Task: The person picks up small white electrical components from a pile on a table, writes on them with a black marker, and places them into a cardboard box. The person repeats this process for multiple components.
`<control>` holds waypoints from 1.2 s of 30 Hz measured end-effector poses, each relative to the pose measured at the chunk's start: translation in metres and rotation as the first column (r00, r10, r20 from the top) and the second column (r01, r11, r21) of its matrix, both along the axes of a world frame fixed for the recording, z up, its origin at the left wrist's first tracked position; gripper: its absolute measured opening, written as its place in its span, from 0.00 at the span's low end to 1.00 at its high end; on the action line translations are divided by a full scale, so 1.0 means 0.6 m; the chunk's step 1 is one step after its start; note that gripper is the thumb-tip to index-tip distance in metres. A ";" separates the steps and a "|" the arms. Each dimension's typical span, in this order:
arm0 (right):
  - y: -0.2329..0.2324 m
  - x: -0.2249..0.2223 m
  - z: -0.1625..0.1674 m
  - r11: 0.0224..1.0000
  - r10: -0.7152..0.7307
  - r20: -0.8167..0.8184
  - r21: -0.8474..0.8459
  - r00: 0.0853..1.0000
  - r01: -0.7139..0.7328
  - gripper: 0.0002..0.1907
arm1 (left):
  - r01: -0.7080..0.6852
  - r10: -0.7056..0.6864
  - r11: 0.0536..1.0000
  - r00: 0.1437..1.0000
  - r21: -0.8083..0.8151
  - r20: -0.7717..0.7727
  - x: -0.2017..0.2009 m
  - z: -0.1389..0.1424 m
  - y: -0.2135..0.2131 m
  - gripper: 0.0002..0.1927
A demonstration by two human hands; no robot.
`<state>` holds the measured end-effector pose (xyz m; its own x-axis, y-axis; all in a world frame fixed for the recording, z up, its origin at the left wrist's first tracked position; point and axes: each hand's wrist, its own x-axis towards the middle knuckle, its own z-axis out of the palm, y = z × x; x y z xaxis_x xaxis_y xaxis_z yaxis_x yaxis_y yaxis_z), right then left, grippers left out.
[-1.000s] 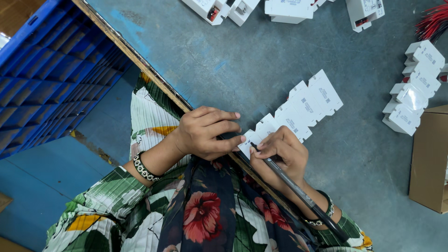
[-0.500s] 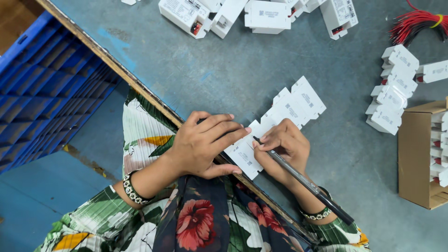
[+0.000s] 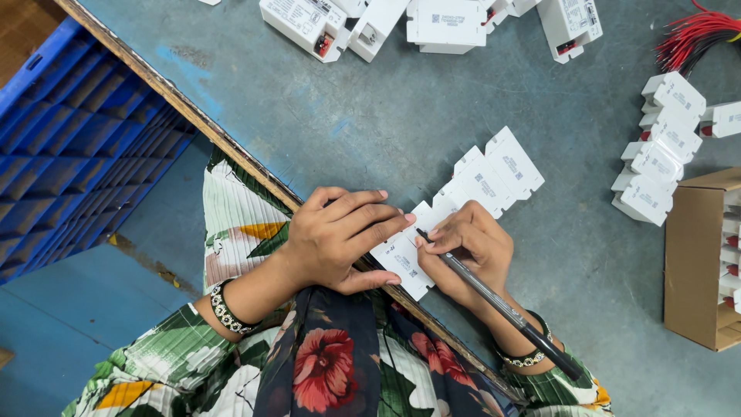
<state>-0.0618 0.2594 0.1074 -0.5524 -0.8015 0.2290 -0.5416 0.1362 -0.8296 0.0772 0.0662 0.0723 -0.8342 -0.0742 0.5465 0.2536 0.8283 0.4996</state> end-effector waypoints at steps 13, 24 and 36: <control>0.001 0.001 0.000 0.999 -0.033 0.046 0.005 0.998 0.033 0.12 | -0.007 0.007 1.000 1.000 -0.007 0.000 0.001 -0.001 0.001 0.32; 0.001 -0.001 -0.001 0.999 -0.037 0.035 0.030 0.999 0.036 0.11 | -0.007 0.007 1.000 1.000 -0.008 -0.007 0.000 -0.002 0.001 0.32; 0.006 0.001 -0.006 0.998 -0.065 0.087 -0.015 0.994 0.067 0.11 | -0.005 0.005 1.000 1.000 -0.016 -0.005 0.000 -0.002 0.001 0.32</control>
